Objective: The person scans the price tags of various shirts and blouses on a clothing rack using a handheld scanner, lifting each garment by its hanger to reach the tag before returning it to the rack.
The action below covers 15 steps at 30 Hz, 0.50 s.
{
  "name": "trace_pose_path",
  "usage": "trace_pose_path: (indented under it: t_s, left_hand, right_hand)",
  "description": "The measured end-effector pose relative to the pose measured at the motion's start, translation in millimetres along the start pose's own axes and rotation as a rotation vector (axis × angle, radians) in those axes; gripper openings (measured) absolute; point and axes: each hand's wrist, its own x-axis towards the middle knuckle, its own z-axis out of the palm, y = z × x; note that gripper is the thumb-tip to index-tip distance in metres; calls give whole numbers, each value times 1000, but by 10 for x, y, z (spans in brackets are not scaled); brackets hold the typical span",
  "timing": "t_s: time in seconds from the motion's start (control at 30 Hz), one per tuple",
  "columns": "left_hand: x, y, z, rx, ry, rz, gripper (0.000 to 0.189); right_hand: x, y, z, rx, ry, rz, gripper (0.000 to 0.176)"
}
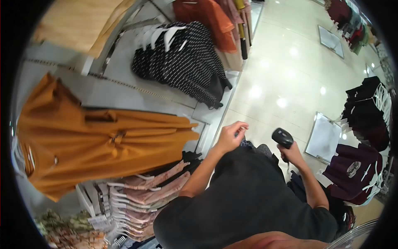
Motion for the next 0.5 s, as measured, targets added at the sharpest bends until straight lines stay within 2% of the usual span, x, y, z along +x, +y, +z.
trace_pose_path:
  t_s: [0.03,0.1,0.17,0.23,0.27,0.33,0.43,0.47,0.5]
  left_hand:
    - [166,-231,41,-65,35,-27,15]
    - [545,-613,15,4,18,-227,20]
    - [753,-1085,-121,511,-207,-200,35]
    - [1131,-1512,-225,594,-682,-547,53]
    - [1341,-1617,-231,575,-675,-533,53]
    - [1805,-1793,-199,453,-680,-677,53]
    - [2627,-1805,-161,521,-620,-609,51]
    - [2934,-1783,-147,540,-636,-528,47]
    - [3224,-1694,-132,541,-647,-526,47]
  right_hand:
    - [159,-100,2,46,30,12,19]
    - [588,-238,-60,191,94,-49,22]
    - [989,-498,-245,168,108,-71,21]
    - [1397,-742,-455,148,119,-130,21]
    - [1584,-874,-577,140,125,-132,20]
    - [1947,-1115,-828,105,152,-131,19]
    - [2450,-1626,-1252,96,201,-141,18]
    - [2575,-1779,-1370,111,216,-141,18]
    - [2695,-1904,-1474,133,228,-144,17]
